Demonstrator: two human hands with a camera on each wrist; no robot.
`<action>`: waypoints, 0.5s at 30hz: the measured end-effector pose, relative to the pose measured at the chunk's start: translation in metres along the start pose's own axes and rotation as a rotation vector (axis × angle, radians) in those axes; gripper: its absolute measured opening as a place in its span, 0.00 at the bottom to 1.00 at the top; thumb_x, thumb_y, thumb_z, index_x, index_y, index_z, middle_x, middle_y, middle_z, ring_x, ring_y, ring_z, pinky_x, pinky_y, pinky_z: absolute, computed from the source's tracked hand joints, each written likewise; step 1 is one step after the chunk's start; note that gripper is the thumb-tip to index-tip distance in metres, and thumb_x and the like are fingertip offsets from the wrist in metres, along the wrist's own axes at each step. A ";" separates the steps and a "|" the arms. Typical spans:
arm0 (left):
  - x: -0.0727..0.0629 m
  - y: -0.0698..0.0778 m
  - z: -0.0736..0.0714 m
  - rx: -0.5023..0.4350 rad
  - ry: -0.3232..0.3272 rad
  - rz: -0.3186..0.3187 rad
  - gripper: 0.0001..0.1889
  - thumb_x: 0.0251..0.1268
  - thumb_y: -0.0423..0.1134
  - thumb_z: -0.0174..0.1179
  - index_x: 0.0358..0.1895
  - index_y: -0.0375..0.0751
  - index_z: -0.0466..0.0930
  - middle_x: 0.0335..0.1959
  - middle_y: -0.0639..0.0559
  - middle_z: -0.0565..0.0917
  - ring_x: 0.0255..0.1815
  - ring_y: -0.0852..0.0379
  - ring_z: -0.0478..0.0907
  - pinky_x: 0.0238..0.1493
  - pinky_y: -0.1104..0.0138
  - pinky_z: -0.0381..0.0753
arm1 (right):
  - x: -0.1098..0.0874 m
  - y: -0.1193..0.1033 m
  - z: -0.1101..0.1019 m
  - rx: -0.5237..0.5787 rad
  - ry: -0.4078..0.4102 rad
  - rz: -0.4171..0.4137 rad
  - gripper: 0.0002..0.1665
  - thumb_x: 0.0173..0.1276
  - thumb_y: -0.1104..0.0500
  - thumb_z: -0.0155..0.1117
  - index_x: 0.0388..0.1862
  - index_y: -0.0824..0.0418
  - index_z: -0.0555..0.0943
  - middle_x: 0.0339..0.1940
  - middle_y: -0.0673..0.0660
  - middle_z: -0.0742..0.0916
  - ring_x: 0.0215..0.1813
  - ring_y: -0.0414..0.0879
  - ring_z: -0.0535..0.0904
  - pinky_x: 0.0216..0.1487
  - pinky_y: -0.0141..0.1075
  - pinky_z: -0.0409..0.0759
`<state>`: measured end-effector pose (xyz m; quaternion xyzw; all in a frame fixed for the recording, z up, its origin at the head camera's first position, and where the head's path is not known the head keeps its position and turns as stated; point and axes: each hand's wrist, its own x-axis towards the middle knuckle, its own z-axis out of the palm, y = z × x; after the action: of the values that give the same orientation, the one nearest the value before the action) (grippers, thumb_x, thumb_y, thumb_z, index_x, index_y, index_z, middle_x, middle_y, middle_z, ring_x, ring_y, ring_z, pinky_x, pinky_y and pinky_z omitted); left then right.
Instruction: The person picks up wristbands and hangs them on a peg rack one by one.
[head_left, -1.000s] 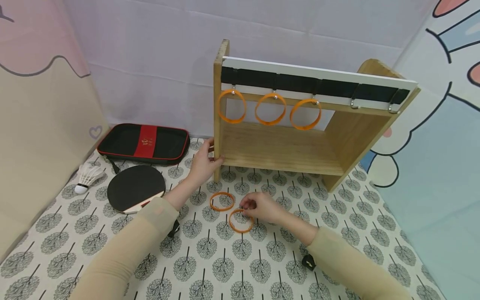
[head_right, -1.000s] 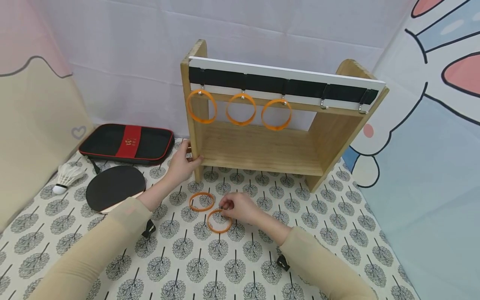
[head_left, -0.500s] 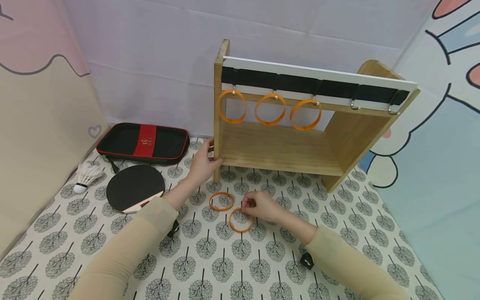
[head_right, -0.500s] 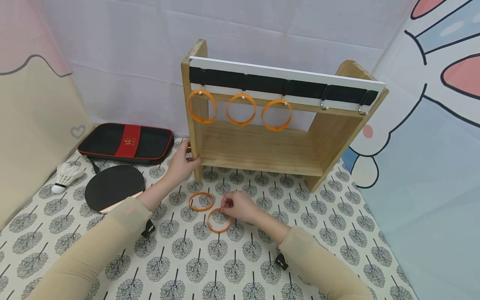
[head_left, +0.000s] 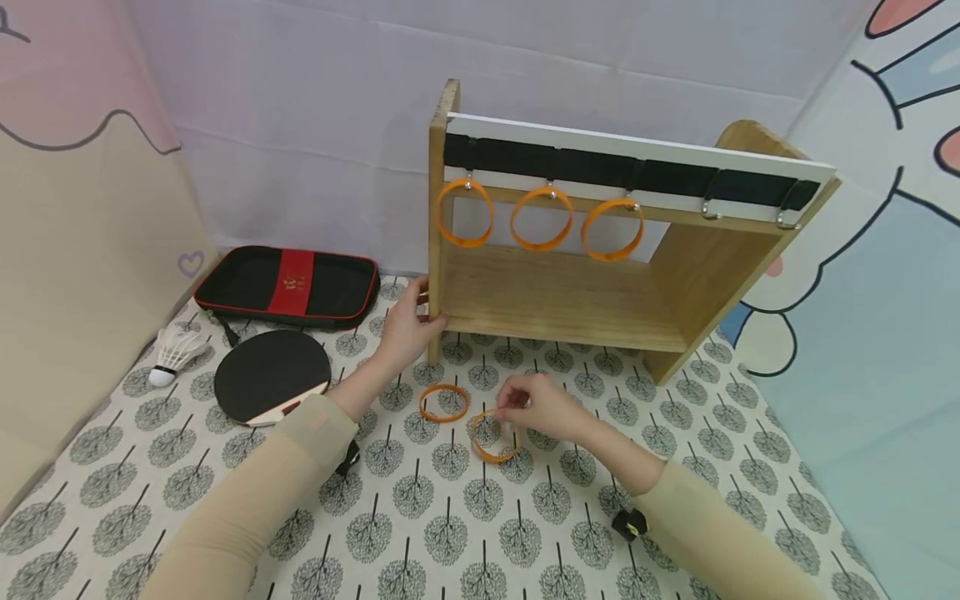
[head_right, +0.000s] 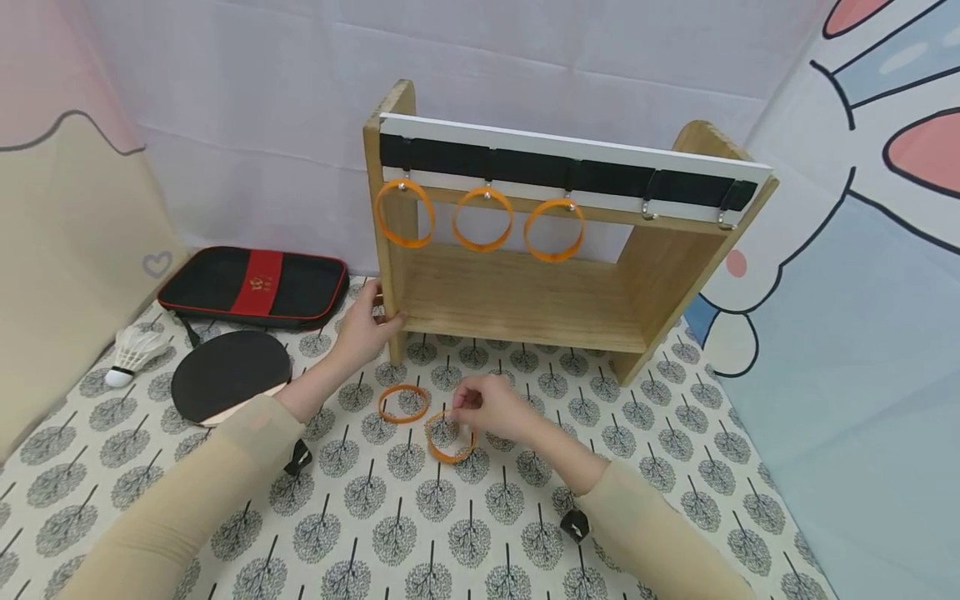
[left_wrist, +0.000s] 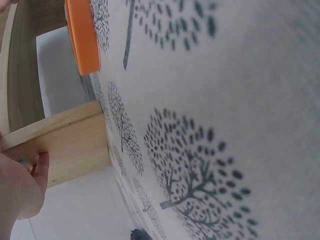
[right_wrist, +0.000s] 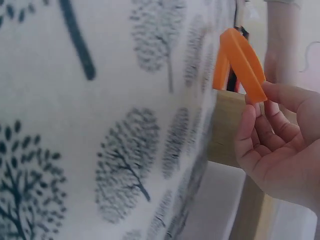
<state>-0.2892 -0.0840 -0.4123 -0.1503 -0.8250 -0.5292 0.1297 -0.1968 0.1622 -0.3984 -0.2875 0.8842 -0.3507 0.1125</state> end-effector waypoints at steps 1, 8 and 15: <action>0.000 0.000 0.000 -0.002 0.000 0.001 0.33 0.60 0.35 0.60 0.69 0.42 0.59 0.64 0.45 0.69 0.62 0.48 0.71 0.53 0.62 0.82 | -0.002 -0.002 -0.003 0.006 0.005 0.002 0.04 0.60 0.61 0.68 0.30 0.55 0.80 0.27 0.47 0.83 0.31 0.39 0.77 0.30 0.29 0.80; 0.001 0.000 0.000 0.006 0.001 -0.004 0.33 0.60 0.35 0.61 0.69 0.42 0.59 0.64 0.45 0.69 0.61 0.49 0.71 0.52 0.63 0.82 | -0.014 -0.012 -0.019 -0.011 0.050 -0.004 0.04 0.60 0.60 0.68 0.32 0.54 0.81 0.27 0.46 0.83 0.31 0.38 0.77 0.28 0.29 0.80; 0.000 0.001 0.000 0.014 -0.002 -0.014 0.33 0.61 0.36 0.60 0.69 0.43 0.59 0.65 0.45 0.69 0.62 0.49 0.71 0.53 0.62 0.82 | -0.027 -0.024 -0.039 -0.063 0.136 0.009 0.03 0.61 0.59 0.67 0.33 0.52 0.81 0.28 0.45 0.83 0.31 0.39 0.77 0.26 0.30 0.79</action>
<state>-0.2890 -0.0839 -0.4110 -0.1443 -0.8298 -0.5241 0.1263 -0.1804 0.1855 -0.3542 -0.2623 0.9017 -0.3407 0.0447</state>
